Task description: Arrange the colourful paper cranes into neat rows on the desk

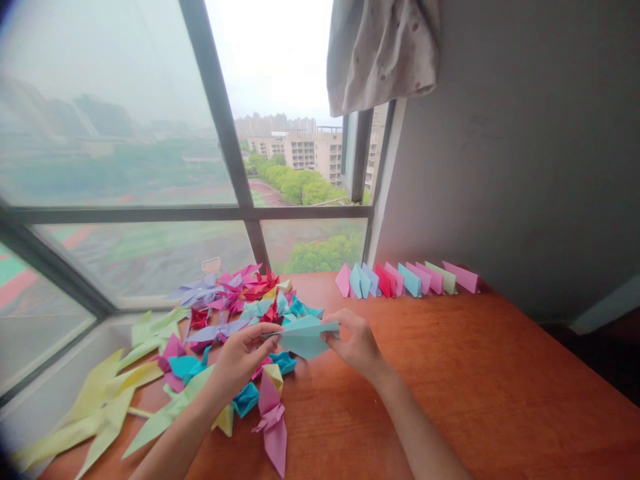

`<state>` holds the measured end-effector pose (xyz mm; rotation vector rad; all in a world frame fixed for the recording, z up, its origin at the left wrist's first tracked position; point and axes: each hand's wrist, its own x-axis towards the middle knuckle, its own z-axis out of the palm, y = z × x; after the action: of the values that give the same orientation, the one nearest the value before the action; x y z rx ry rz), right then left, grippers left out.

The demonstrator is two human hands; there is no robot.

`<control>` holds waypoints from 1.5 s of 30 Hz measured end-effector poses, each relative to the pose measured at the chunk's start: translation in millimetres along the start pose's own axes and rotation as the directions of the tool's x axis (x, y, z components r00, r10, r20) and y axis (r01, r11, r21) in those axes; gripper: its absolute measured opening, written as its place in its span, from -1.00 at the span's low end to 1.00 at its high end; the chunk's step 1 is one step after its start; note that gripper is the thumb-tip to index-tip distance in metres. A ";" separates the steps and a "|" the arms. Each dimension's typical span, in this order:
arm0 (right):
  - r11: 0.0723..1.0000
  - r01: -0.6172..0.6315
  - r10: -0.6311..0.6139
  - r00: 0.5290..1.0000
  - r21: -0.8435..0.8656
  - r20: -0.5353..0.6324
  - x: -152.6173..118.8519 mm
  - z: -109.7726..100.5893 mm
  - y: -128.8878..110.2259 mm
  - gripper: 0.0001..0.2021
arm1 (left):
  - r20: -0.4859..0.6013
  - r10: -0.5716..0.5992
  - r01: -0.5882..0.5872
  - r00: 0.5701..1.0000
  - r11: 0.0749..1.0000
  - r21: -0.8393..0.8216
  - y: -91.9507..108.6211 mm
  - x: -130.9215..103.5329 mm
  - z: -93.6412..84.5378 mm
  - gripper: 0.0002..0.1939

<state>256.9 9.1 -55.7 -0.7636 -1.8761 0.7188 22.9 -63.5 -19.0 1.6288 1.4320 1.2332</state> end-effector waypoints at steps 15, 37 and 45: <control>0.998 -0.058 0.058 0.998 -0.035 -0.020 -3.5 2.2 8.0 -0.85 | 0.003 0.056 -0.056 0.998 0.996 0.075 2.3 -2.7 0.7 -0.81; 0.888 0.259 -0.204 0.963 -0.381 0.179 -3.7 -0.3 2.0 -0.79 | 0.055 0.363 -0.356 0.930 0.853 0.381 -0.8 -7.7 6.9 -0.79; 0.953 0.156 -0.137 0.987 -0.261 0.088 0.4 -9.8 10.1 -0.78 | -0.041 0.223 -0.208 0.974 0.950 0.233 2.8 -2.0 -2.9 -0.82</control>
<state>267.7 17.3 -59.3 -0.7645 -2.0949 0.4068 21.3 -66.4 -15.9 1.9592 1.5136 1.2923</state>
